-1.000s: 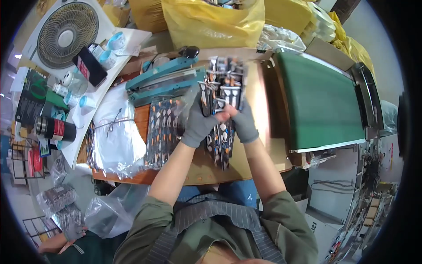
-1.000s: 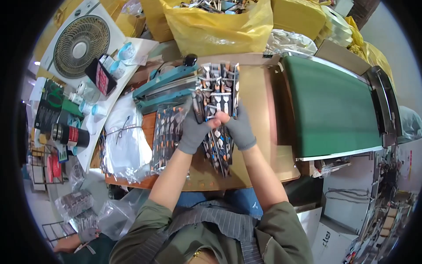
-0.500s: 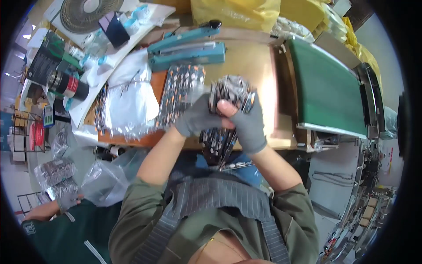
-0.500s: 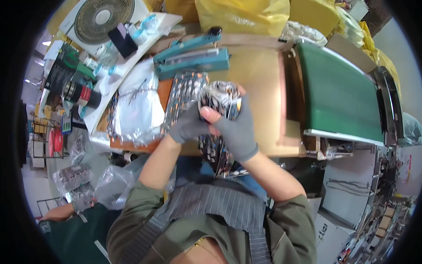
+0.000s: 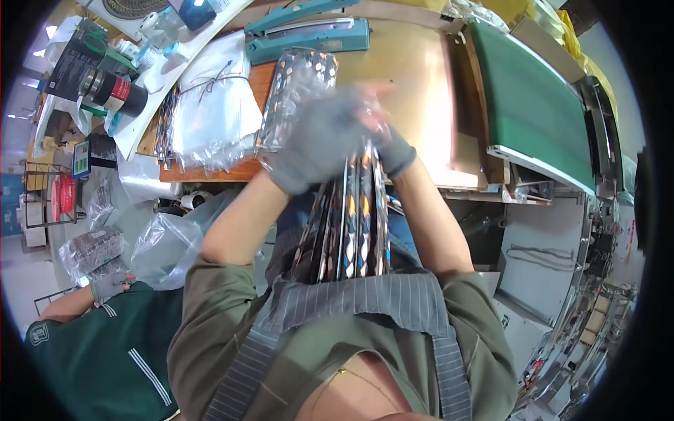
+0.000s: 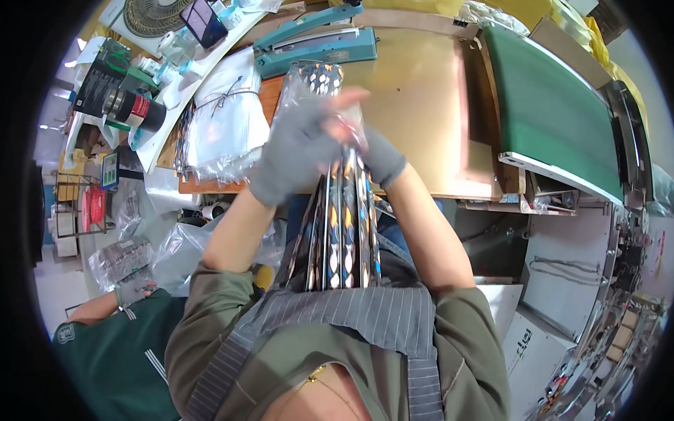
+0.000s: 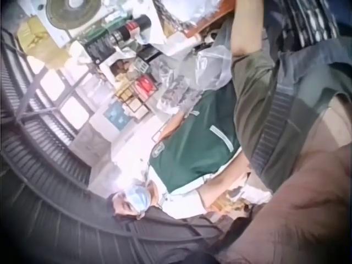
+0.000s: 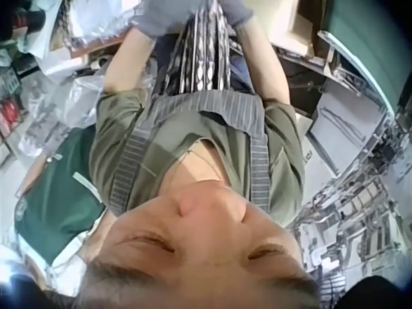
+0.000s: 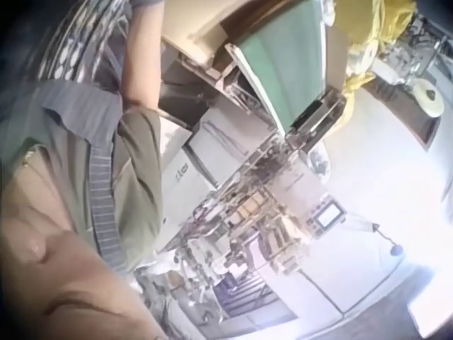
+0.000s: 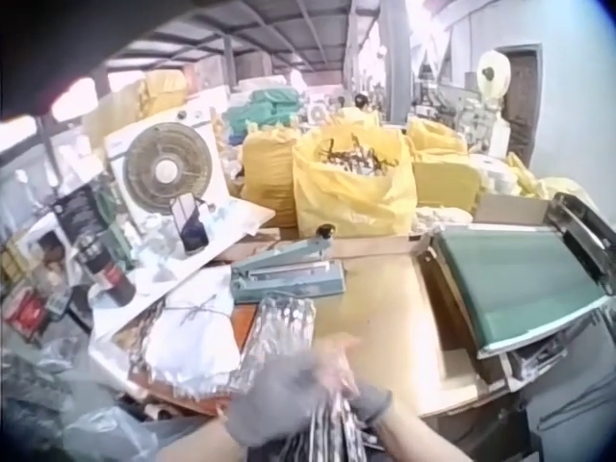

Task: Packaging groups of brushes into plastic bags at a factory workstation using manual packing and heat-sealing tools.

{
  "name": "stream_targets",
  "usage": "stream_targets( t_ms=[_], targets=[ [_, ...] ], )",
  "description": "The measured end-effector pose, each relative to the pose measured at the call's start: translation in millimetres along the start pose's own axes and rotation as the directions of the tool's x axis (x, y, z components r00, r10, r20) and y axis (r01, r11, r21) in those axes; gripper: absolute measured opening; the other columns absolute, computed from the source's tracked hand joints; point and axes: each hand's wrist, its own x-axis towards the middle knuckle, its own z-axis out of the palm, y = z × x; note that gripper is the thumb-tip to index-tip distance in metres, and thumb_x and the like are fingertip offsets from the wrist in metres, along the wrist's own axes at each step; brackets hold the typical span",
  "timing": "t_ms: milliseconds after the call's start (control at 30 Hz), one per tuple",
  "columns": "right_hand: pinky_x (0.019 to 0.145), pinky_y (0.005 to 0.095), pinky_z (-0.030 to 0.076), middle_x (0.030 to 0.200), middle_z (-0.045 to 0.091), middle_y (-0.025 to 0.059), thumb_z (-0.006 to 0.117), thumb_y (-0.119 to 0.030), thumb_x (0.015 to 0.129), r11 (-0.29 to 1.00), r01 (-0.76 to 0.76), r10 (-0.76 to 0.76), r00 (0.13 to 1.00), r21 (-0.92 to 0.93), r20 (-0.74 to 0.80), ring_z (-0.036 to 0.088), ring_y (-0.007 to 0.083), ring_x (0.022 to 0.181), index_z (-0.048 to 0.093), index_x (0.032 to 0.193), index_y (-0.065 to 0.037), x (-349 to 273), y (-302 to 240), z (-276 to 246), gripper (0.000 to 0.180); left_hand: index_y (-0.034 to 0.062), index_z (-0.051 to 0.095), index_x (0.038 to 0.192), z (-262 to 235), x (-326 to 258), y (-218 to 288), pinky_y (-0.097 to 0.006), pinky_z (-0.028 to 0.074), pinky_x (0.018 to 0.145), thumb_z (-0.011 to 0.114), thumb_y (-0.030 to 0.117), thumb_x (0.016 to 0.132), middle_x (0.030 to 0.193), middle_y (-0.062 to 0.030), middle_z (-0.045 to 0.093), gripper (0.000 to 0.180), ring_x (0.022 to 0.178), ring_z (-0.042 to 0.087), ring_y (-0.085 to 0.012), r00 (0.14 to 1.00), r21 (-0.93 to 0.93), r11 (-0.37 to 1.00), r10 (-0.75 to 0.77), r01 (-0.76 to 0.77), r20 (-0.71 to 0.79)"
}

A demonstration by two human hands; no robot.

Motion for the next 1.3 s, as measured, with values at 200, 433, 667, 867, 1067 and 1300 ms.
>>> stream_targets(
  t_ms=[200, 433, 667, 867, 1067, 1300],
  targets=[
    [0.068, 0.0299, 0.054, 0.094, 0.062, 0.0114, 0.041, -0.054, 0.091, 0.85, 0.028, 0.113, 0.966, 0.526, -0.234, 0.063, 0.0192, 0.074, 0.04, 0.13, -0.006, -47.7, 0.4, 39.1, 0.062, 0.0057, 0.05, 0.069, 20.0, -72.4, -33.9, -0.033, 0.04, 0.048, 0.062, 0.028, 0.084, 0.058, -0.0093, 0.047, 0.03, 0.052, 0.05, -0.0261, 0.927, 0.096, 0.995, 0.039, -0.003, -0.372],
    [0.086, 0.0362, 0.046, 0.114, 0.056, 0.0181, 0.057, -0.038, 0.088, 0.628, 0.09, -0.259, 0.961, -0.773, -0.099, 0.057, 0.024, 0.102, 0.049, 0.12, -0.002, -153.9, 59.0, 26.5, 0.048, 0.006, 0.046, 0.057, 37.7, -137.8, -42.1, -0.036, 0.037, 0.046, 0.064, 0.032, 0.083, 0.053, -0.0113, 0.041, 0.04, 0.048, 0.047, -0.0298, 0.991, 0.27, 0.954, 0.132, -0.131, 0.015],
    [0.061, 0.0438, 0.047, 0.071, 0.061, 0.0153, 0.057, -0.038, 0.083, -0.259, -0.446, -0.285, 0.883, -0.857, -0.374, 0.06, 0.0363, 0.068, 0.06, 0.082, -0.007, -198.0, 55.1, -60.6, 0.031, 0.0024, 0.053, 0.068, 6.8, -20.3, -125.5, -0.04, 0.04, 0.052, 0.061, 0.039, 0.079, 0.06, -0.0159, 0.053, 0.04, 0.057, 0.053, -0.0332, 0.979, 0.562, 0.819, -0.189, 0.117, 0.072],
    [0.045, 0.0295, 0.044, 0.057, 0.057, 0.0087, 0.049, -0.037, 0.092, 0.502, -0.603, 0.305, 0.794, -0.62, -0.526, 0.055, 0.0175, 0.046, 0.061, 0.078, -0.003, -238.5, -23.8, 11.3, 0.039, 0.0053, 0.055, 0.074, 11.2, -11.9, -112.3, -0.042, 0.042, 0.058, 0.059, 0.035, 0.079, 0.07, -0.0164, 0.058, 0.031, 0.068, 0.057, -0.0356, 0.962, 0.612, 0.748, -0.259, 0.256, -0.086],
    [0.07, 0.0424, 0.046, 0.077, 0.061, 0.0256, 0.043, -0.049, 0.087, 0.193, -0.426, -0.068, 0.893, -0.884, -0.445, 0.06, 0.0407, 0.077, 0.063, 0.086, 0.0, -69.0, -36.5, -27.5, 0.052, 0.0065, 0.053, 0.074, 47.0, 22.6, -58.5, -0.041, 0.044, 0.058, 0.06, 0.025, 0.076, 0.069, -0.0135, 0.057, 0.02, 0.065, 0.056, -0.0346, 0.988, 0.58, 0.804, 0.154, -0.128, 0.005],
    [0.064, 0.0366, 0.048, 0.075, 0.063, 0.0188, 0.062, -0.016, 0.077, -0.023, -0.196, -0.632, 0.763, -0.98, -0.138, 0.062, 0.0335, 0.071, 0.058, 0.085, -0.003, -1.8, -127.9, -2.0, 0.016, 0.0095, 0.057, 0.09, -50.3, 64.6, -58.4, -0.041, 0.047, 0.064, 0.06, 0.032, 0.078, 0.079, -0.015, 0.06, 0.026, 0.074, 0.058, -0.0324, 0.97, 0.764, 0.642, 0.219, -0.062, -0.106]
  ],
)
